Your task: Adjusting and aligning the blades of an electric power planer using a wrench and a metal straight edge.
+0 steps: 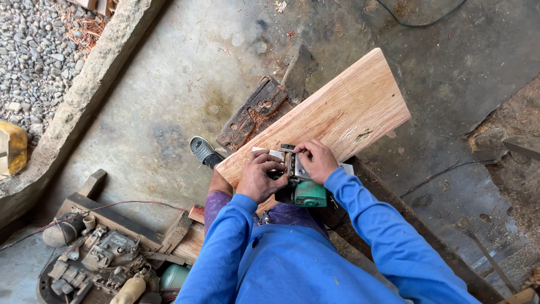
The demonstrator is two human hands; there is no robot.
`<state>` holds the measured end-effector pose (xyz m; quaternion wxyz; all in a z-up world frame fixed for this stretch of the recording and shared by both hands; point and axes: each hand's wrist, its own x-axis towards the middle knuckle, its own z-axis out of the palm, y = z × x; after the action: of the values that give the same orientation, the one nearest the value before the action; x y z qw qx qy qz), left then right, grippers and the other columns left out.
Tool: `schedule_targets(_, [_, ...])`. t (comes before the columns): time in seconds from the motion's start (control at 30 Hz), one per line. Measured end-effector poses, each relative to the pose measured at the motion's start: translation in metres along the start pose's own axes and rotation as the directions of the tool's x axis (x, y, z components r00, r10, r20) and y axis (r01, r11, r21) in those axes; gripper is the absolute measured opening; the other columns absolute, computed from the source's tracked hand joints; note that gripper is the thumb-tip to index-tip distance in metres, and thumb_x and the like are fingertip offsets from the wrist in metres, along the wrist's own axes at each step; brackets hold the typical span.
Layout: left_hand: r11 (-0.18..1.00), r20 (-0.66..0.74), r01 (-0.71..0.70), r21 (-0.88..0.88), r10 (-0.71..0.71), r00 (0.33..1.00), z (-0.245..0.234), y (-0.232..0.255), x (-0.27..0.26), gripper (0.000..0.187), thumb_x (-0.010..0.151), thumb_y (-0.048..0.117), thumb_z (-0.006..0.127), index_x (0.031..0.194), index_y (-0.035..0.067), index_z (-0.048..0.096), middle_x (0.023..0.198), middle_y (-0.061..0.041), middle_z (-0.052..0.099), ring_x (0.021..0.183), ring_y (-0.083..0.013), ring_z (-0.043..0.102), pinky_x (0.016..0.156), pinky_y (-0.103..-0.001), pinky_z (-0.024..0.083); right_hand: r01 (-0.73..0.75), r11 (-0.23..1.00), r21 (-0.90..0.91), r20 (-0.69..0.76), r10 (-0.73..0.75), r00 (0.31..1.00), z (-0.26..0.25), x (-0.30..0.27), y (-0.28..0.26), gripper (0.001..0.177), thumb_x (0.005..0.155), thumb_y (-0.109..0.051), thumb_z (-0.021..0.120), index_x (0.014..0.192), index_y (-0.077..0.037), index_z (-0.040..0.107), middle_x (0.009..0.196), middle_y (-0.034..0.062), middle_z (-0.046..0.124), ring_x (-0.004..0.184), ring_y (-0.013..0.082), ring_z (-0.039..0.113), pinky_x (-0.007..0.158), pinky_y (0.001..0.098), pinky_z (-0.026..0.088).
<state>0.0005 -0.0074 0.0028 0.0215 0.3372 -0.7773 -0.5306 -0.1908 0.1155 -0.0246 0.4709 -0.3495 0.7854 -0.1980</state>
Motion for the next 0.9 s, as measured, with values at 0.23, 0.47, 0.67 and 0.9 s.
schedule_targets(0.23, [1.0, -0.006, -0.007, -0.013, 0.007, 1.0, -0.003, 0.002, 0.0, 0.024, 0.068, 0.025, 0.085, 0.089, 0.013, 0.083, 0.104, -0.004, 0.077, 0.122, -0.0321, 0.06, 0.102, -0.043, 0.052, 0.163, 0.986, -0.035, -0.384, -0.164, 0.909, -0.001, -0.042, 0.007, 0.011, 0.094, -0.006, 0.066, 0.105, -0.004, 0.068, 0.098, 0.0091, 0.065, 0.086, 0.0212, 0.066, 0.078, 0.0339, 0.056])
schedule_targets(0.47, [0.977, 0.197, 0.108, 0.183, -0.144, 0.97, -0.014, 0.023, 0.014, 0.057, 0.069, 0.046, 0.084, 0.12, 0.021, 0.073, 0.123, -0.005, 0.07, 0.13, -0.0327, 0.054, 0.111, -0.057, 0.04, -0.286, 0.941, 0.179, -0.795, 0.309, 0.521, 0.076, -0.155, 0.107, 0.022, 0.103, -0.008, 0.065, 0.119, -0.002, 0.05, 0.099, 0.0185, 0.061, 0.089, 0.0361, 0.061, 0.081, 0.0469, 0.052])
schedule_targets(0.67, [0.748, 0.489, -0.181, 0.638, -0.213, 0.846, -0.03, 0.075, 0.044, 0.127, 0.041, 0.068, 0.095, 0.15, 0.027, 0.043, 0.15, -0.01, 0.047, 0.138, -0.0355, 0.04, 0.112, -0.075, 0.012, -0.363, 0.927, 0.092, -0.683, 0.324, 0.655, 0.114, -0.164, 0.126, 0.054, 0.083, -0.027, 0.08, 0.119, -0.002, 0.049, 0.102, 0.0179, 0.069, 0.092, 0.0387, 0.067, 0.077, 0.0499, 0.054])
schedule_targets(0.9, [0.661, 0.629, -0.298, 0.689, -0.34, 0.699, -0.004, 0.055, 0.068, 0.133, 0.046, 0.067, 0.091, 0.16, 0.033, 0.033, 0.143, -0.011, 0.053, 0.133, -0.035, 0.05, 0.114, -0.052, 0.036, -0.509, 0.848, -0.146, -0.513, 0.375, 0.772, 0.145, -0.164, 0.166, 0.05, 0.086, -0.042, 0.076, 0.118, -0.008, 0.058, 0.106, 0.021, 0.068, 0.092, 0.0407, 0.067, 0.074, 0.0522, 0.057])
